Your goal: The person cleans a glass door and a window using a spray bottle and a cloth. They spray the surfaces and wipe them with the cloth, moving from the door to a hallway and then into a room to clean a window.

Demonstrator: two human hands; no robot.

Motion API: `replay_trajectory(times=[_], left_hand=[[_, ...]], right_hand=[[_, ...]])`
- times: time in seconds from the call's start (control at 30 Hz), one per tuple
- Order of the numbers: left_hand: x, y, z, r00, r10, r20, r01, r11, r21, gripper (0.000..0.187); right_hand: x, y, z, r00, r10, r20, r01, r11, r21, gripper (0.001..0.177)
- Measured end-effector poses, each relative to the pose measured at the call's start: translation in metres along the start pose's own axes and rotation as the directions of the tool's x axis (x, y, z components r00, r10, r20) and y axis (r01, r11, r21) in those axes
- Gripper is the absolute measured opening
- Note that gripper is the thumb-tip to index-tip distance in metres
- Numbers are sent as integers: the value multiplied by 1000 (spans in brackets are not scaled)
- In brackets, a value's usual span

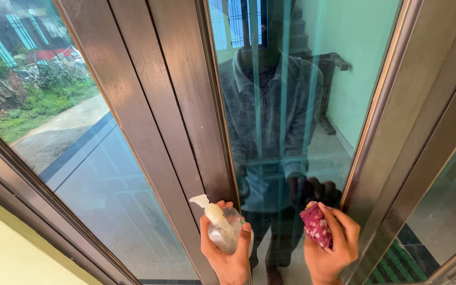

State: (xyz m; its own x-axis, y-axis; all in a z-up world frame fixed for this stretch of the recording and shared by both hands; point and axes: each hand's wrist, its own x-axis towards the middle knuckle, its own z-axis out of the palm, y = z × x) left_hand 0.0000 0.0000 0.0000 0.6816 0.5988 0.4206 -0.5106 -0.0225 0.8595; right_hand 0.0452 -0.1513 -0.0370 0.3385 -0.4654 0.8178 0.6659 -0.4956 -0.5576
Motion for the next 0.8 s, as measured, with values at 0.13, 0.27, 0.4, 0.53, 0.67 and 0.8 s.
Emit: replay_trajectory(times=[0.13,0.27,0.4,0.53,0.67,0.8], left_hand=[[-4,9,5,1000,-20,5,20,1000,-15,56],[-5,10,9,998,-65,23,67,994,-91,55],[-10,7,6,991,80,110,-79,997,-14,57],[-12,6,-1,989,78,128,-74,997,-36,58],[-7,15,-17,992,32,124,-28,999,-29,57],[-2,21,-37,996,41,74,-41,999,-2,55]], right_hand=[[-9,-6,-1,999,-42,3,42,993,-107,48],[-27,-12,8,990,139,21,-139,990,22,48],[-44,-16,14,991,129,41,-128,991,-45,53],[-71,-25,31,977,197,86,-201,979,43,48],[-96,-48,53,929,321,187,-358,906,225,38],[-96,-70,69,887,412,208,-454,699,553,35]])
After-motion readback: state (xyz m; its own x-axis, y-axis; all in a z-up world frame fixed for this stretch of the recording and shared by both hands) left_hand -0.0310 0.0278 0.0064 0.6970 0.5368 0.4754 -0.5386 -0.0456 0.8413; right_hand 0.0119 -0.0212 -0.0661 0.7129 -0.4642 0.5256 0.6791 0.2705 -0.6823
